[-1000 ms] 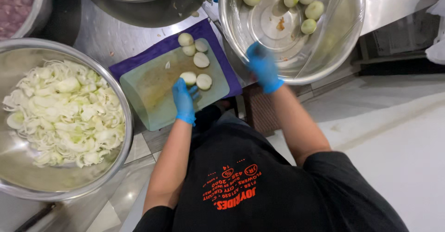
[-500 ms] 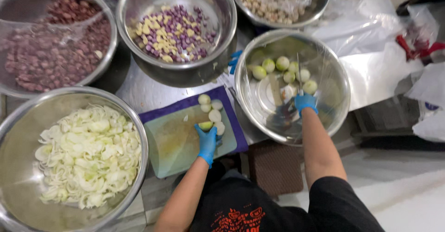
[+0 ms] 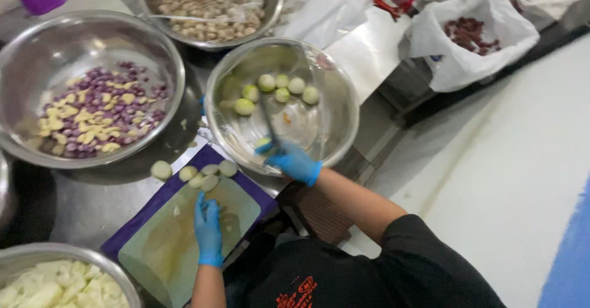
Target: The person slices peeled onions into thin rings on a purple cutting board using a knife. Sliced onions are transferred into a large metal bowl. The person continues slicing additional onions from a second bowl and places them into the same bowl.
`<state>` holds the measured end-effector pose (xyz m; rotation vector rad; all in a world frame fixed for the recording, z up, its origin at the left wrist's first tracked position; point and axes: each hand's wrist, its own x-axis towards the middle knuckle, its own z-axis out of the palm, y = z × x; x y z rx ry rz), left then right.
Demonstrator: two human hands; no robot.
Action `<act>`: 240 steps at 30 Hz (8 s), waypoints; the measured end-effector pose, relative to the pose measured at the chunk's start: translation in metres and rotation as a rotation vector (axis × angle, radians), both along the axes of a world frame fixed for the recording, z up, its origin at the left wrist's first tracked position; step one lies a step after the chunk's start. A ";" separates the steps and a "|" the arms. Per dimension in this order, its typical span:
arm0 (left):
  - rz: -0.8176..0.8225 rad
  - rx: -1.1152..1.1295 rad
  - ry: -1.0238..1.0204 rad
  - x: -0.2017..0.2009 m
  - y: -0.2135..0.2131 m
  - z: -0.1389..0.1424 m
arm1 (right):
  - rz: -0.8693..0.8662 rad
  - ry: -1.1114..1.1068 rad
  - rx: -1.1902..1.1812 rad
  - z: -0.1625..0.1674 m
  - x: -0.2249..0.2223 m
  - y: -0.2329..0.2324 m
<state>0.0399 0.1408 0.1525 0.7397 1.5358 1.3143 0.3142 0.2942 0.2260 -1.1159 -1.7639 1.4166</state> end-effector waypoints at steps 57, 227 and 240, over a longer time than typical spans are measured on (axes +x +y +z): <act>0.104 -0.156 0.332 -0.025 -0.048 -0.081 | 0.350 -0.692 0.151 -0.069 -0.098 -0.147; -0.206 -0.132 1.272 -0.082 0.045 -0.048 | -0.465 -0.697 0.811 -0.022 -0.004 0.175; 0.251 -0.208 1.190 -0.154 0.045 -0.043 | -0.099 -0.792 0.438 -0.061 -0.060 0.235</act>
